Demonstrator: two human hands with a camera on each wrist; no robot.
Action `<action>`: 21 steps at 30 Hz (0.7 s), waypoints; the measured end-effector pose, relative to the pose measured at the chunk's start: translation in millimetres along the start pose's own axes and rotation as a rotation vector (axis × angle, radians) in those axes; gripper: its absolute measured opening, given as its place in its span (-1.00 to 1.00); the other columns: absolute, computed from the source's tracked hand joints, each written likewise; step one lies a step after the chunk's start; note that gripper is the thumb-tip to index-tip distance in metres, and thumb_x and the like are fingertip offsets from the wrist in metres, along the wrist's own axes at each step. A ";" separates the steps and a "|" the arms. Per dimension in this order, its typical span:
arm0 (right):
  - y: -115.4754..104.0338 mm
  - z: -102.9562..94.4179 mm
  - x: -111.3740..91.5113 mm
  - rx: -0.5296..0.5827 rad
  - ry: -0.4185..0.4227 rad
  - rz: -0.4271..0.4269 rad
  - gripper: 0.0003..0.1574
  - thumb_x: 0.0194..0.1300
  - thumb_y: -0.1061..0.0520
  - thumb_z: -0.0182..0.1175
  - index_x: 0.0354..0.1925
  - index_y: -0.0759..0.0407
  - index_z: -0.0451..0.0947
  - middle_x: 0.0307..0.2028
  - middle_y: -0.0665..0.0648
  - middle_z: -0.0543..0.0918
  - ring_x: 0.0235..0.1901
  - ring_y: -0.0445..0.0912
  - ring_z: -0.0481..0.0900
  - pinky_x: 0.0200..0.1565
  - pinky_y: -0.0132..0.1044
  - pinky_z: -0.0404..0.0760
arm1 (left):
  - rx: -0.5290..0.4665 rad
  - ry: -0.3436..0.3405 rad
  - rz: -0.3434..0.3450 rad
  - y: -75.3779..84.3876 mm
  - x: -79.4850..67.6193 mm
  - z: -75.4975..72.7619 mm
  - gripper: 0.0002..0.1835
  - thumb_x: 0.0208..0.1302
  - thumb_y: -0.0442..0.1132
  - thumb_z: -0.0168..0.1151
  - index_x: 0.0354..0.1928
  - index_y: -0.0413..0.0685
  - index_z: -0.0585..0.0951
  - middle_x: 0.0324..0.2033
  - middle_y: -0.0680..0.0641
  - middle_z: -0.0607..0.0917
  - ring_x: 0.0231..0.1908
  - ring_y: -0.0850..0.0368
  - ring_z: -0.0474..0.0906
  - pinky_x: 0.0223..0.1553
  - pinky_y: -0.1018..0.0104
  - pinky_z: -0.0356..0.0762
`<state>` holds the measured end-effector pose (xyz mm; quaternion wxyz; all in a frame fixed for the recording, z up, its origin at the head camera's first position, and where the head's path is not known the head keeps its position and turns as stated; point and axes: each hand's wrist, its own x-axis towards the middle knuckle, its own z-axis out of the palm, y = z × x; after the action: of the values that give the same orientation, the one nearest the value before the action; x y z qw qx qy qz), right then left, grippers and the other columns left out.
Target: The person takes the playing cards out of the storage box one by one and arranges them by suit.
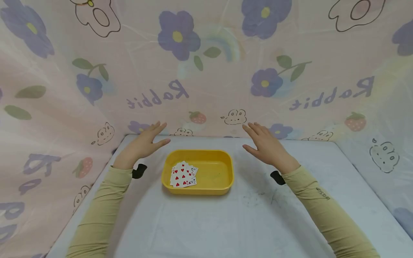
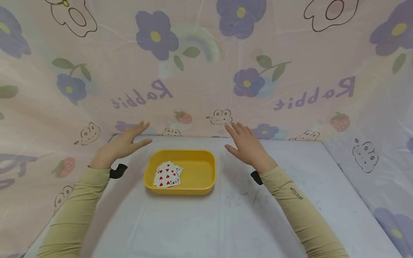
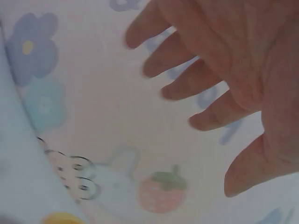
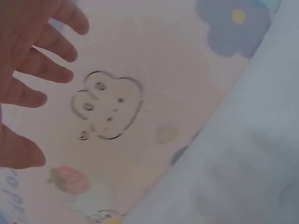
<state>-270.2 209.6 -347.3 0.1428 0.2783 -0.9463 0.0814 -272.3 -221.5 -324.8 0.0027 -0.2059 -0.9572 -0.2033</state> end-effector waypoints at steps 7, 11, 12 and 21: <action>-31.4 -25.0 5.8 0.216 -0.005 -0.038 -0.21 0.36 -0.10 0.15 0.41 0.15 0.16 0.35 0.23 0.25 0.32 0.16 0.19 0.25 0.13 0.24 | -0.206 -0.055 0.032 15.1 -12.5 -16.5 -0.26 0.38 0.22 -0.01 0.49 0.15 0.07 0.44 -0.10 0.09 0.39 -0.18 0.02 0.31 -0.21 0.03; -44.9 -29.5 11.7 0.427 -0.055 -0.049 -0.23 0.39 -0.11 0.11 0.42 0.13 0.13 0.37 0.18 0.24 0.34 0.12 0.18 0.28 0.10 0.20 | -0.354 -0.076 0.043 15.4 -19.2 -20.8 -0.32 0.41 0.15 0.00 0.47 0.18 0.11 0.43 -0.05 0.13 0.35 -0.18 0.13 0.27 -0.20 0.14; -47.5 -29.3 13.3 0.483 -0.070 -0.049 -0.23 0.40 -0.11 0.10 0.42 0.12 0.14 0.36 0.15 0.25 0.33 0.11 0.19 0.29 0.08 0.20 | -0.387 -0.081 0.048 15.2 -20.7 -21.5 -0.34 0.42 0.12 0.00 0.47 0.17 0.13 0.43 -0.05 0.14 0.35 -0.18 0.15 0.27 -0.19 0.14; -65.9 -20.8 28.0 0.857 -0.216 0.032 -0.33 0.39 -0.12 0.11 0.37 0.02 0.24 0.27 0.13 0.39 0.25 0.04 0.35 0.22 0.05 0.35 | -0.582 -0.115 -0.005 8.4 -22.1 -16.4 -0.41 0.46 0.03 -0.01 0.43 0.01 0.20 0.34 -0.18 0.29 0.26 -0.15 0.29 0.25 -0.05 0.27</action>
<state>-251.9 145.5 -313.9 -0.0865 0.3044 -0.8408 0.4392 -250.0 -229.6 -308.5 -0.1112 -0.2068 -0.8577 -0.4574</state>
